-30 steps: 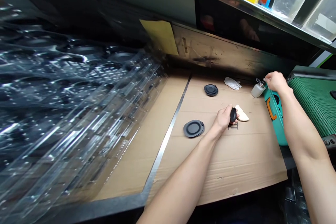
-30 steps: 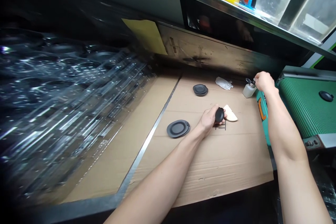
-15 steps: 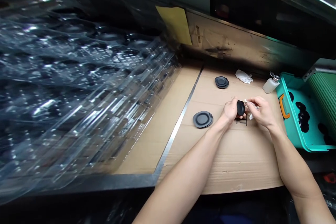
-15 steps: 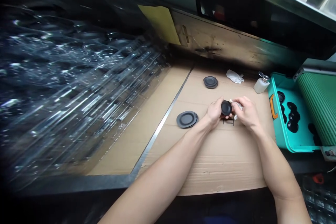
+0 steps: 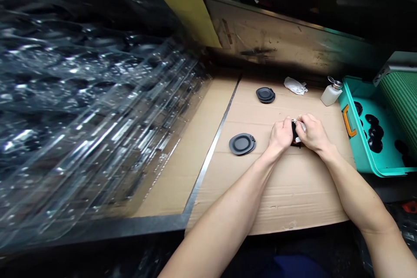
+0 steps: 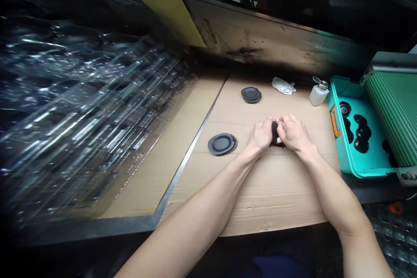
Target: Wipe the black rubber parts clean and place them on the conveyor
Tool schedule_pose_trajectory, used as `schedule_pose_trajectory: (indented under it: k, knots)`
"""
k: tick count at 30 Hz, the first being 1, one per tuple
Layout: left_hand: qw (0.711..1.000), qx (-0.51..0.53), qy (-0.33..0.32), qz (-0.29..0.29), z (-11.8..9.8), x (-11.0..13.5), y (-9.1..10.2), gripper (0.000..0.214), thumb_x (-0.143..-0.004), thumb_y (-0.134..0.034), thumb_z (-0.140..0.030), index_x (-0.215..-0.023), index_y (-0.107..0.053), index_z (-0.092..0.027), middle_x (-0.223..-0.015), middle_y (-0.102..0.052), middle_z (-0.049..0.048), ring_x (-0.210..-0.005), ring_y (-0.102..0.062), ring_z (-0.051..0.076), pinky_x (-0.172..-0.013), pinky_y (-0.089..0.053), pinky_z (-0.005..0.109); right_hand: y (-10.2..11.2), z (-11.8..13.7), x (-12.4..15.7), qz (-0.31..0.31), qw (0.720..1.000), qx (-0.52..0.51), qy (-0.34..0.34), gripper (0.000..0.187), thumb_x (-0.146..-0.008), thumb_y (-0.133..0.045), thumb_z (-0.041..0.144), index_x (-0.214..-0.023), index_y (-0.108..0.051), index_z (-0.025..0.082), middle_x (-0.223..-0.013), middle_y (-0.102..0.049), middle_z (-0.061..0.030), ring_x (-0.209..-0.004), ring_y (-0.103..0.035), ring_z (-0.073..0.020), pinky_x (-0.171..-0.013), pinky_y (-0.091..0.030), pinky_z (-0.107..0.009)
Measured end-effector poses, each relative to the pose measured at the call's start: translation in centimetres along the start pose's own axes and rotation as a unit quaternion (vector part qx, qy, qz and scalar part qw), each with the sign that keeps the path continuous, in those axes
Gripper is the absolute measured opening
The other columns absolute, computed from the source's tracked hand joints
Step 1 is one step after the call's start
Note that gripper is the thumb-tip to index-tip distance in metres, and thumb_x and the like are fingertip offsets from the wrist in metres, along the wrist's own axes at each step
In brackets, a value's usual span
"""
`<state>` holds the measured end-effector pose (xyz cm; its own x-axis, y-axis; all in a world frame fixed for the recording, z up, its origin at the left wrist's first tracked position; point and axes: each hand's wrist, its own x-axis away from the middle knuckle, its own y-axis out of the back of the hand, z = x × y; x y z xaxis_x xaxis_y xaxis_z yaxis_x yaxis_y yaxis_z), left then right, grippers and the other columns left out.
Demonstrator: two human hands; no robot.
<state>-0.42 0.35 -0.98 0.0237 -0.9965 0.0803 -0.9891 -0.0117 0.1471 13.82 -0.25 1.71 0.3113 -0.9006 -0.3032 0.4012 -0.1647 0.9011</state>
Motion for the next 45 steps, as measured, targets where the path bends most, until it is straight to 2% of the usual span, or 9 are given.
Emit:
schedule_pose_trajectory:
  k: [10,15,19,26,29,33,37,41,45]
  knots:
    - [0.999,-0.014,-0.017,-0.031,0.5,-0.2,-0.2,0.049,-0.097,-0.037,-0.043,-0.056,-0.052,-0.022,-0.058,-0.062,0.0048,-0.061,-0.060,0.018,-0.057,-0.040,0.027,0.0,1.0,-0.1,0.024,0.998,0.052,-0.018,0.017,-0.102,-0.045,0.025,-0.104,-0.062,0.020,-0.105,-0.068,-0.0105,-0.093,-0.064,-0.0239,-0.081,-0.047,-0.031]
    - [0.999,0.002,0.005,-0.037,0.5,-0.1,-0.2,0.049,-0.098,-0.036,-0.044,-0.058,-0.053,-0.022,-0.056,-0.060,0.0042,-0.059,-0.059,0.018,-0.056,-0.041,0.027,0.1,1.4,-0.1,0.032,0.997,0.065,-0.022,0.018,-0.103,-0.046,0.025,-0.107,-0.062,0.020,-0.107,-0.069,-0.0105,-0.093,-0.065,-0.0238,-0.079,-0.047,-0.031]
    - [0.999,-0.017,-0.023,-0.041,0.4,0.1,-0.1,0.048,-0.097,-0.039,-0.042,-0.057,-0.054,-0.021,-0.060,-0.064,0.0052,-0.062,-0.060,0.018,-0.057,-0.041,0.026,-0.2,1.3,-0.1,0.024,0.997,0.062,-0.024,0.018,-0.103,-0.046,0.025,-0.105,-0.063,0.020,-0.107,-0.069,-0.0104,-0.094,-0.065,-0.0235,-0.080,-0.047,-0.031]
    - [0.990,0.132,0.050,-0.030,0.1,0.1,-0.6,0.043,-0.097,-0.043,-0.041,-0.063,-0.057,-0.020,-0.050,-0.059,0.0029,-0.051,-0.059,0.017,-0.050,-0.045,0.025,0.1,0.7,0.6,0.011,0.999,0.035,-0.021,0.015,-0.099,-0.049,0.025,-0.101,-0.064,0.021,-0.102,-0.071,-0.0088,-0.084,-0.064,-0.0215,-0.075,-0.046,-0.030]
    - [0.962,0.242,0.124,-0.005,-1.3,0.1,-0.2,0.041,-0.101,-0.038,-0.037,-0.074,-0.061,-0.016,-0.053,-0.061,0.0039,-0.045,-0.057,0.016,-0.045,-0.046,0.024,1.0,0.5,0.7,-0.058,0.998,-0.024,-0.011,0.016,-0.097,-0.050,0.026,-0.094,-0.064,0.022,-0.094,-0.071,-0.0073,-0.085,-0.064,-0.0208,-0.077,-0.047,-0.030]
    - [0.892,0.370,0.252,0.063,-3.3,-0.5,1.6,0.043,-0.103,-0.029,-0.030,-0.095,-0.064,-0.006,-0.061,-0.068,0.0119,-0.043,-0.060,0.017,-0.040,-0.047,0.023,2.0,0.1,0.6,-0.165,0.981,-0.089,-0.055,0.019,-0.096,-0.052,0.032,-0.087,-0.065,0.022,-0.086,-0.071,-0.0055,-0.079,-0.064,-0.0197,-0.076,-0.049,-0.031]
    - [0.835,0.439,0.321,0.077,-4.2,-1.2,3.3,0.042,-0.102,-0.030,-0.024,-0.115,-0.061,0.001,-0.072,-0.071,0.0178,-0.049,-0.064,0.017,-0.042,-0.051,0.021,1.9,0.2,0.4,-0.149,0.982,-0.092,-0.076,0.022,-0.096,-0.052,0.037,-0.087,-0.066,0.022,-0.086,-0.072,-0.0059,-0.079,-0.064,-0.0202,-0.077,-0.050,-0.033]
    - [0.830,0.442,0.332,0.069,-4.2,-1.3,3.5,0.045,-0.103,-0.029,-0.024,-0.125,-0.059,0.001,-0.081,-0.073,0.0186,-0.051,-0.065,0.017,-0.042,-0.052,0.021,1.6,0.6,0.5,-0.132,0.986,-0.073,-0.074,0.022,-0.096,-0.051,0.035,-0.089,-0.066,0.022,-0.090,-0.073,-0.0070,-0.083,-0.065,-0.0210,-0.078,-0.051,-0.033]
    - [0.832,0.443,0.326,0.072,-4.3,-1.2,3.4,0.044,-0.104,-0.028,-0.025,-0.123,-0.060,0.000,-0.083,-0.073,0.0179,-0.053,-0.066,0.016,-0.043,-0.053,0.021,1.6,0.8,0.5,-0.129,0.986,-0.075,-0.070,0.021,-0.098,-0.050,0.035,-0.091,-0.066,0.022,-0.092,-0.072,-0.0069,-0.082,-0.065,-0.0206,-0.078,-0.051,-0.033]
